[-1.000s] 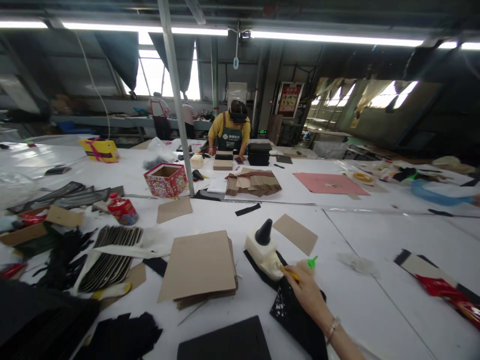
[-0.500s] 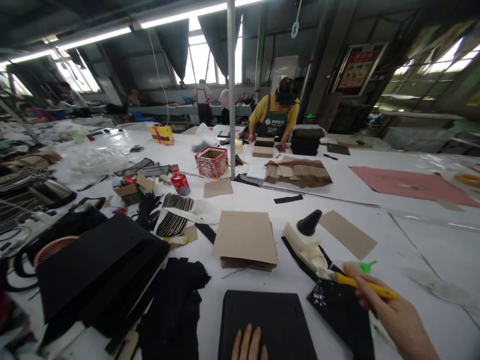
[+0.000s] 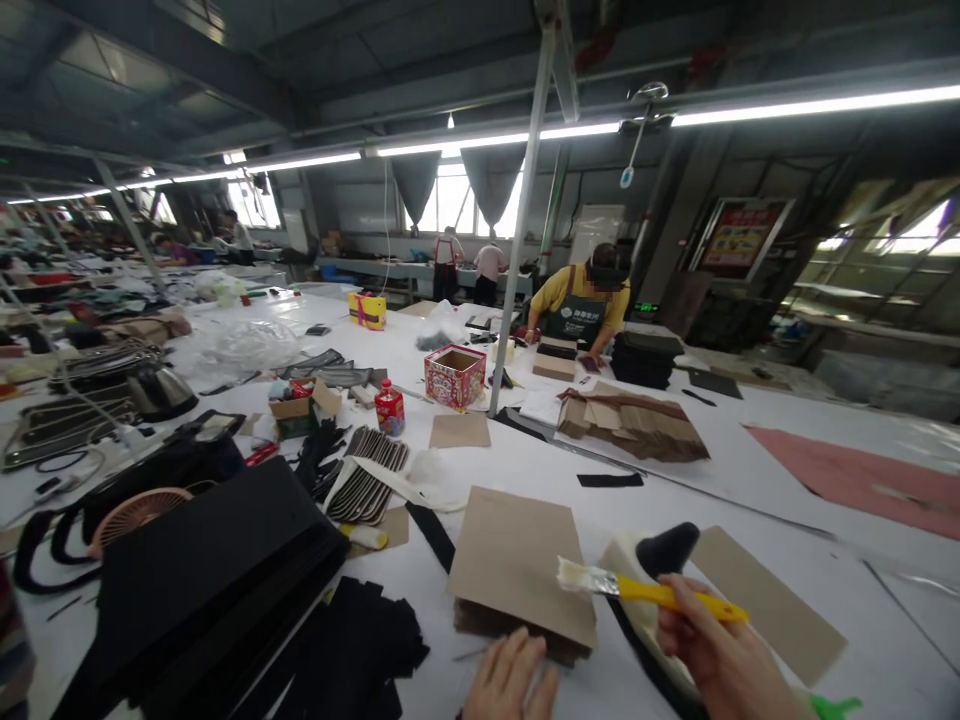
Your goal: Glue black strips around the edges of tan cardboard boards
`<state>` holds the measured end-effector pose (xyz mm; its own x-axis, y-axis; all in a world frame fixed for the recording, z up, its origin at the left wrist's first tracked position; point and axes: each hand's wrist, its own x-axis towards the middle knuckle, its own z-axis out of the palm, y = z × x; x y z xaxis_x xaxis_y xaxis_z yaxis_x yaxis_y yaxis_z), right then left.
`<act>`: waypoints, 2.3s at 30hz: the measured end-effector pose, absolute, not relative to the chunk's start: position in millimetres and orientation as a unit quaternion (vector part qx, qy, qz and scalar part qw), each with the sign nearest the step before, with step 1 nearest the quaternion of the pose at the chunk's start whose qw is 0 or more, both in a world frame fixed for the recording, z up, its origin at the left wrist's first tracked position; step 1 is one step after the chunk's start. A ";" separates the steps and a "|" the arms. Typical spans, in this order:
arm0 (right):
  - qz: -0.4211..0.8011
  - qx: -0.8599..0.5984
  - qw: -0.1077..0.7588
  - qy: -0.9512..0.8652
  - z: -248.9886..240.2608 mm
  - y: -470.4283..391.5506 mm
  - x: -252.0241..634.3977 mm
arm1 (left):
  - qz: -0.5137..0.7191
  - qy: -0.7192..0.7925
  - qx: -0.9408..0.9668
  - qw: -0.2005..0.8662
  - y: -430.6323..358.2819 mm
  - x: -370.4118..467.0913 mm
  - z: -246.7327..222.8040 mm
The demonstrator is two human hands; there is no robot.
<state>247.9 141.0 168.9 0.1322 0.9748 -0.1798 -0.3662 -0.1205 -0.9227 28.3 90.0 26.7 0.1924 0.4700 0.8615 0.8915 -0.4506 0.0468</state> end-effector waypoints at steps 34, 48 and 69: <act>0.556 -0.466 0.321 -0.608 152.0 252.1 91.2 | -0.447 -0.517 -0.666 0.298 171.7 40.9 14.1; 0.399 -0.585 0.405 -0.578 139.0 306.9 165.2 | -0.345 -0.519 -0.766 0.157 170.5 23.0 18.0; 0.180 -0.364 0.058 -0.912 215.2 140.9 232.4 | -0.019 -0.536 -0.835 -0.127 174.1 14.4 125.7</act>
